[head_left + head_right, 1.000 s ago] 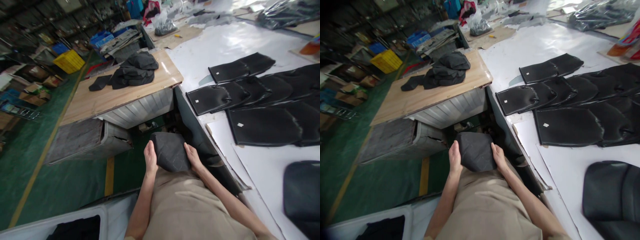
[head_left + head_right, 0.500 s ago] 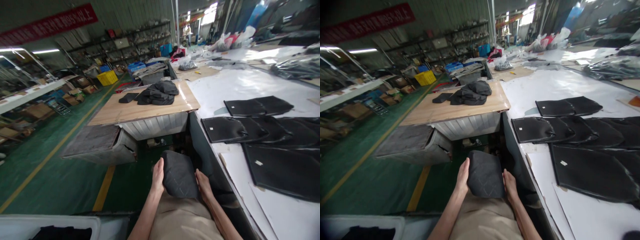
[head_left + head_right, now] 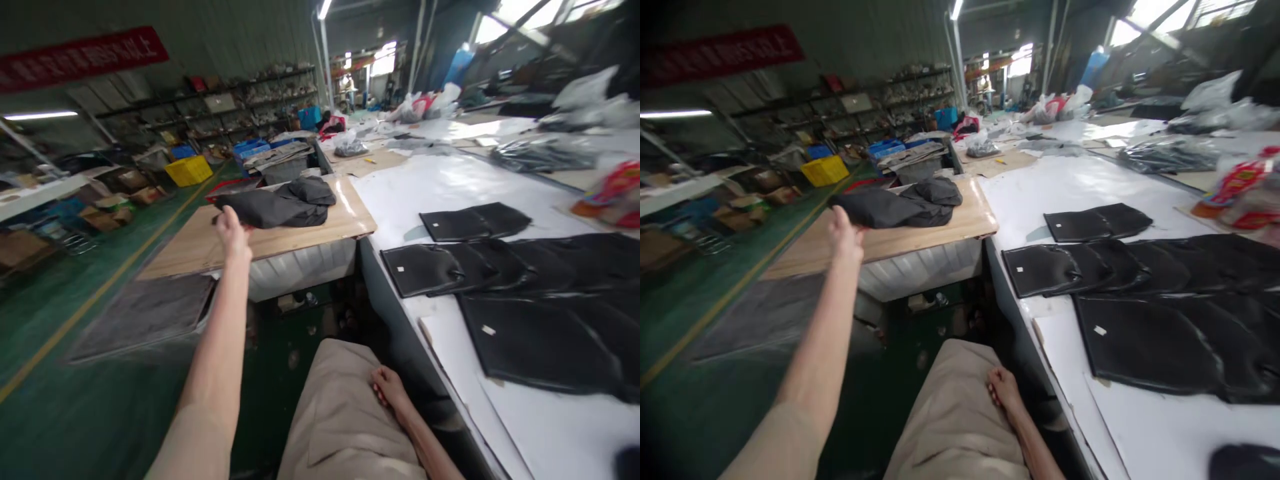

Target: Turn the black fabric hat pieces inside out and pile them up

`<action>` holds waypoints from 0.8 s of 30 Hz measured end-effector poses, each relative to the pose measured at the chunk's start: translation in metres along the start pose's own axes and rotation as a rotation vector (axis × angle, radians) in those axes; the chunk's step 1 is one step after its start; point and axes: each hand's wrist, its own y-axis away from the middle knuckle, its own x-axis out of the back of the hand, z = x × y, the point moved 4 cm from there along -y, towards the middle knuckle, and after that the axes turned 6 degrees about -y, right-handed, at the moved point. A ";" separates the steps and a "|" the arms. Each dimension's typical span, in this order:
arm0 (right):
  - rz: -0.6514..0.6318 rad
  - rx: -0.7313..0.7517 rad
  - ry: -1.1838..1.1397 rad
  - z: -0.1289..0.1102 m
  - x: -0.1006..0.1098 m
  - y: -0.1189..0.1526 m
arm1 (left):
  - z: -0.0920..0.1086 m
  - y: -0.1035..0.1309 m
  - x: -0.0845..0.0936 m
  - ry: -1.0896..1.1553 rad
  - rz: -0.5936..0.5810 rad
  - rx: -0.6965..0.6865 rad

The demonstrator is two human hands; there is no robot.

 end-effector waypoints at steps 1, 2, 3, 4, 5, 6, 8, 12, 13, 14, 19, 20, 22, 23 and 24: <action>0.016 -0.010 -0.005 0.001 0.000 0.002 | -0.006 -0.003 -0.006 0.026 -0.013 0.043; 0.032 -0.012 -0.010 0.001 -0.001 0.003 | -0.018 0.005 -0.012 0.044 -0.012 0.092; 0.047 -0.013 -0.012 -0.001 0.000 0.005 | -0.033 0.024 -0.018 0.030 0.010 0.165; 0.064 -0.012 -0.015 -0.004 0.001 0.006 | -0.051 0.053 -0.025 0.011 -0.017 0.234; 0.078 -0.001 -0.015 -0.009 0.004 0.009 | -0.070 0.090 -0.036 0.007 -0.159 0.301; 0.085 0.033 0.000 -0.016 0.008 0.012 | -0.090 0.134 -0.048 -0.007 -0.368 0.396; 0.092 0.177 0.098 -0.039 0.018 0.024 | -0.121 0.230 -0.066 -0.030 -0.727 0.585; 0.178 0.460 0.346 -0.099 0.046 0.060 | -0.133 0.356 -0.082 -0.038 -0.994 0.646; 0.203 0.466 0.354 -0.112 0.054 0.068 | -0.128 0.373 -0.086 -0.020 -1.076 0.633; 0.253 0.483 0.372 -0.125 0.062 0.075 | -0.123 0.385 -0.089 -0.003 -1.154 0.623; 0.629 0.551 0.643 -0.168 0.110 0.104 | -0.115 0.413 -0.098 0.008 -1.293 0.639; 0.735 0.530 0.745 -0.171 0.122 0.107 | -0.116 0.418 -0.098 0.002 -1.279 0.647; 0.894 0.410 0.999 -0.169 0.142 0.104 | -0.119 0.427 -0.096 -0.011 -1.254 0.636; 0.919 0.317 1.110 -0.166 0.151 0.099 | -0.120 0.433 -0.095 -0.011 -1.272 0.638; 0.917 0.241 1.190 -0.163 0.158 0.091 | -0.122 0.436 -0.094 -0.019 -1.286 0.650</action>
